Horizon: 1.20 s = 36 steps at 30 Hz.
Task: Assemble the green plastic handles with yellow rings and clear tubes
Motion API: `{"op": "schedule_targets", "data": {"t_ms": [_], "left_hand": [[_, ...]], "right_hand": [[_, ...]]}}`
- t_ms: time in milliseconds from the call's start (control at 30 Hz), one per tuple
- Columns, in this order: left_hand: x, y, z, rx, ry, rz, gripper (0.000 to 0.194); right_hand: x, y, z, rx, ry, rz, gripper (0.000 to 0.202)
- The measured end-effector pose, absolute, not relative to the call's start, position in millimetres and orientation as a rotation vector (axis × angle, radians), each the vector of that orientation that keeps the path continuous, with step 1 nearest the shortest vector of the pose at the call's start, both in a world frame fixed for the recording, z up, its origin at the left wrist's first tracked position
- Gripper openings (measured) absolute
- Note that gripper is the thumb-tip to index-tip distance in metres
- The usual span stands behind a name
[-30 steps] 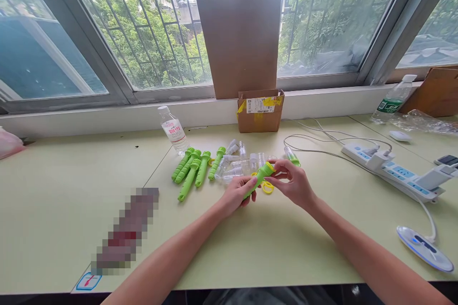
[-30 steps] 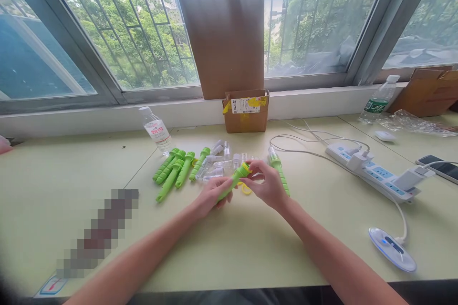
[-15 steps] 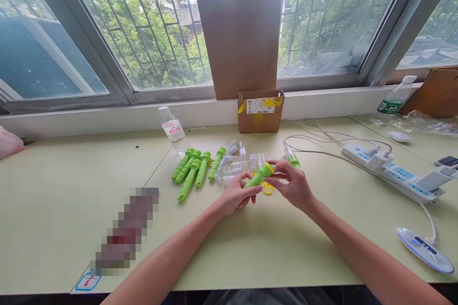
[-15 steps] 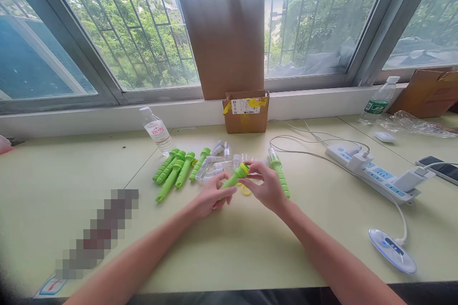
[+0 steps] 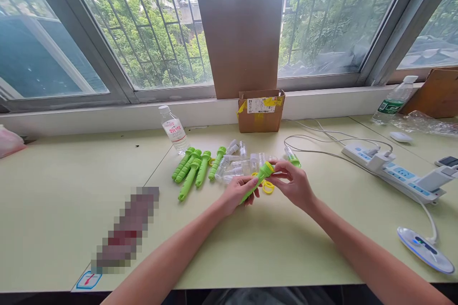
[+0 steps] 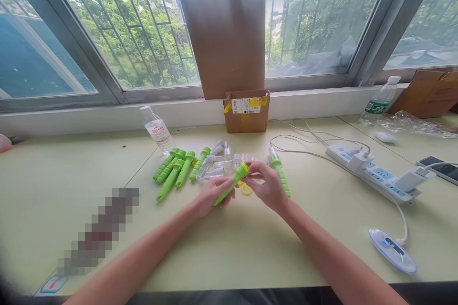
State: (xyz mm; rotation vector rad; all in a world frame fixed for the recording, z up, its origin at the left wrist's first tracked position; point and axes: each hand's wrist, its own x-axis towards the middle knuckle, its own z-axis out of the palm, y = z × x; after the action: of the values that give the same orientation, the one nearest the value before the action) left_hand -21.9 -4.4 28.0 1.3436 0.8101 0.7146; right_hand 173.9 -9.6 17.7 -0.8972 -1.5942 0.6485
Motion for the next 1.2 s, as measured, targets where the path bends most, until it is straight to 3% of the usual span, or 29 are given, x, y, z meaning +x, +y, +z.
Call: {"op": "schedule_targets", "data": {"t_ms": [467, 700, 1200], "left_hand": [[-17.9, -7.6, 28.1, 1.368, 0.934, 0.755, 0.038], [-16.6, -8.1, 26.2, 1.432, 0.874, 0.747, 0.045], [-21.4, -5.2, 26.2, 1.408, 0.834, 0.65, 0.05]], "right_hand": [[170.8, -11.2, 16.2, -0.908, -1.573, 0.642, 0.024], [174.1, -7.7, 17.3, -0.91, -1.645, 0.754, 0.033], [174.1, -6.5, 14.9, -0.909, -1.622, 0.788, 0.027]]}}
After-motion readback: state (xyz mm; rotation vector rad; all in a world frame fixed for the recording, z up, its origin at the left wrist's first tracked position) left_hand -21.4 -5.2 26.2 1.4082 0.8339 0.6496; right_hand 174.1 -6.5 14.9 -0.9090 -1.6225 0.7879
